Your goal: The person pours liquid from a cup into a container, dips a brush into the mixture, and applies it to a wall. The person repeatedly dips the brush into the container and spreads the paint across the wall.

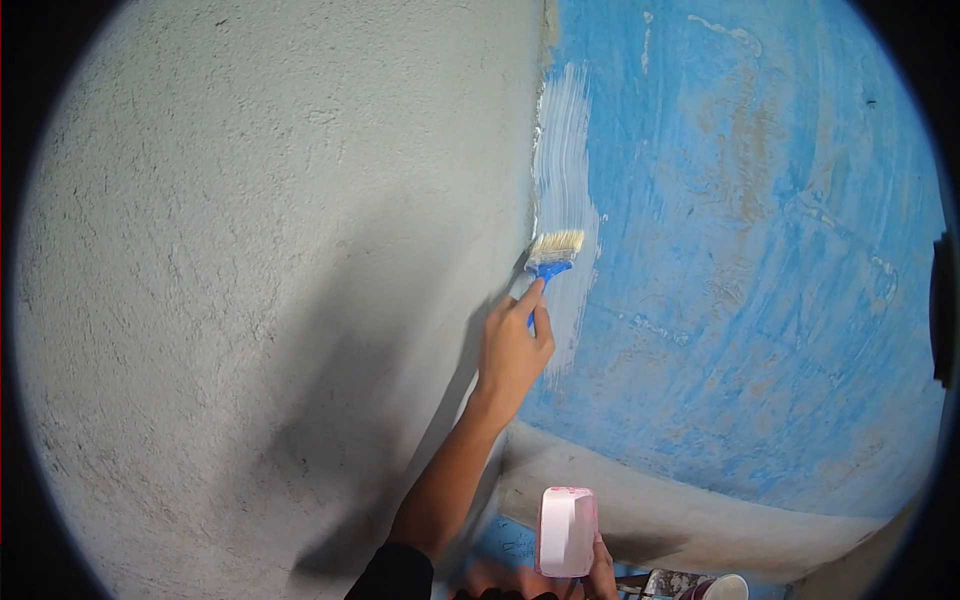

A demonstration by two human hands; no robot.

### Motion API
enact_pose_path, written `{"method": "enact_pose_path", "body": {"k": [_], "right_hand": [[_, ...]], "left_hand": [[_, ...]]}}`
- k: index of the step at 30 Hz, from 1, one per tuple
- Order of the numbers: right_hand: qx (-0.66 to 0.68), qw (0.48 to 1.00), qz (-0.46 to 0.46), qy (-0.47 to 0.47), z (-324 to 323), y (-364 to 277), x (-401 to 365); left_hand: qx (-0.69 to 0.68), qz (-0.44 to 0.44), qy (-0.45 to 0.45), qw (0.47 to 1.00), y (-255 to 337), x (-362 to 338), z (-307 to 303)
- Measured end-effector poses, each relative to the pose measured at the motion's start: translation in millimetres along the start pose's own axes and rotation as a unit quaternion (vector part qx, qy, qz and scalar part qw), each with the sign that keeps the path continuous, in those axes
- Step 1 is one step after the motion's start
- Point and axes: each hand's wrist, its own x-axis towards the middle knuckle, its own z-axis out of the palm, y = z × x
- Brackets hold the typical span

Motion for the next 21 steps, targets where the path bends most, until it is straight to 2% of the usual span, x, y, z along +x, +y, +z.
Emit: {"method": "enact_pose_path", "body": {"k": [3,4,9,11,13,17,19,21], "right_hand": [[0.017,1.0,-0.007,0.004,-9.6,19.7,11.2],[0.006,1.0,-0.005,0.007,-8.8,18.4,11.1],[0.012,1.0,0.014,0.014,-3.5,16.5,13.9],[0.015,1.0,0.015,0.022,0.0,14.6,7.1],[0.01,1.0,0.007,0.021,0.7,13.0,9.7],[0.017,1.0,0.005,0.017,1.9,9.0,5.2],[0.013,1.0,0.008,0.016,5.3,-0.1,0.0],[-0.009,1.0,-0.004,0.009,5.6,-5.3,-1.2]], "left_hand": [[-0.005,0.048,0.056,0.997,13.2,17.3,-20.3],[0.004,0.091,0.089,0.992,17.8,32.2,-23.9],[-0.012,0.174,0.151,0.973,51.0,116.9,-23.0],[-0.001,0.138,0.131,0.982,45.3,114.1,-9.8],[0.006,0.115,0.12,0.986,28.2,101.2,4.2],[-0.006,0.078,0.097,0.992,-15.7,10.0,31.5],[-0.003,0.042,0.067,0.997,-31.9,-31.5,34.6],[-0.007,0.022,0.052,0.998,-36.1,-42.4,27.2]]}}
